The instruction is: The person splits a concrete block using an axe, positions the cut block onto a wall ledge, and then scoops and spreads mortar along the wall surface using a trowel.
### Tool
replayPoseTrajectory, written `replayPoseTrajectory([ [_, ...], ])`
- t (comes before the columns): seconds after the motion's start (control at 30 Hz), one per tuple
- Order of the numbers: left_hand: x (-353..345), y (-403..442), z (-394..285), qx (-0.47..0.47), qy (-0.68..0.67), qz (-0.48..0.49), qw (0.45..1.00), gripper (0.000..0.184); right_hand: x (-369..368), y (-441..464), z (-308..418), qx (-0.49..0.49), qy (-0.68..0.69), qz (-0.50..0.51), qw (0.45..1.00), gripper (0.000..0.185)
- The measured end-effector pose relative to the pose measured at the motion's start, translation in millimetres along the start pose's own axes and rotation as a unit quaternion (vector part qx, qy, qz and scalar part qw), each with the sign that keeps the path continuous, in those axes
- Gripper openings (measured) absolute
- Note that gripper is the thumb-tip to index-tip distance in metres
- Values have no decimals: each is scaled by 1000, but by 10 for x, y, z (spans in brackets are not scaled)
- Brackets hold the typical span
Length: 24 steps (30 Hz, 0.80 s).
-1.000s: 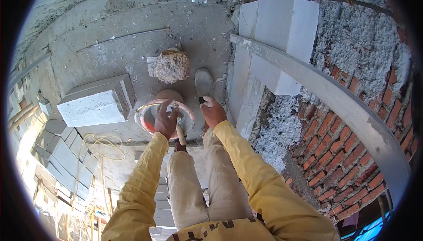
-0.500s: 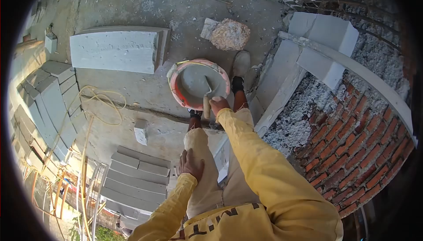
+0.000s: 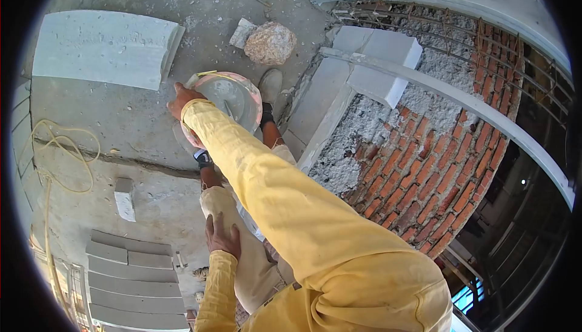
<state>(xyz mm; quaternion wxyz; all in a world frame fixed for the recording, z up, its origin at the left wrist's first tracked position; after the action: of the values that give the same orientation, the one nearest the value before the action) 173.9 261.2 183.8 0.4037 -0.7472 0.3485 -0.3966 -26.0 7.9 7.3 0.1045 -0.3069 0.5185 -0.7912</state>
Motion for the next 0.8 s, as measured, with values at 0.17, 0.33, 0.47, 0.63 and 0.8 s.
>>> replayPoseTrajectory([
  [0.17,143,-4,44,-11,-20,-10,1000,57,-133,-201,-7,0,-28,-15,999,69],
  [0.33,380,40,-90,-36,-23,-23,999,54,-460,-412,-224,11,72,20,997,71],
  [0.47,435,134,-85,-61,29,6,998,57,-647,-656,-641,-12,107,15,994,61],
  [0.63,442,188,-201,-56,136,49,988,57,-181,-1368,-1125,-42,196,-6,980,54],
  [0.8,336,202,-433,-87,216,54,971,55,-184,-1609,-2345,-124,338,-147,921,59],
])
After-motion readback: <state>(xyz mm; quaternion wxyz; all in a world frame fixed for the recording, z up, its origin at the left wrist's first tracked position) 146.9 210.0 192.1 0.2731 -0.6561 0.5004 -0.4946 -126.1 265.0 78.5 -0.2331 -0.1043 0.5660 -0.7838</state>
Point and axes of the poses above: each hand's wrist, its own y-axis towards the middle knuckle, its own x-axis out of the back of the hand, z = x × y, the point moved 9 cm from there along y, towards the middle knuckle, and after that the axes turned 5 degrees about -y, right-handed, at the moved point
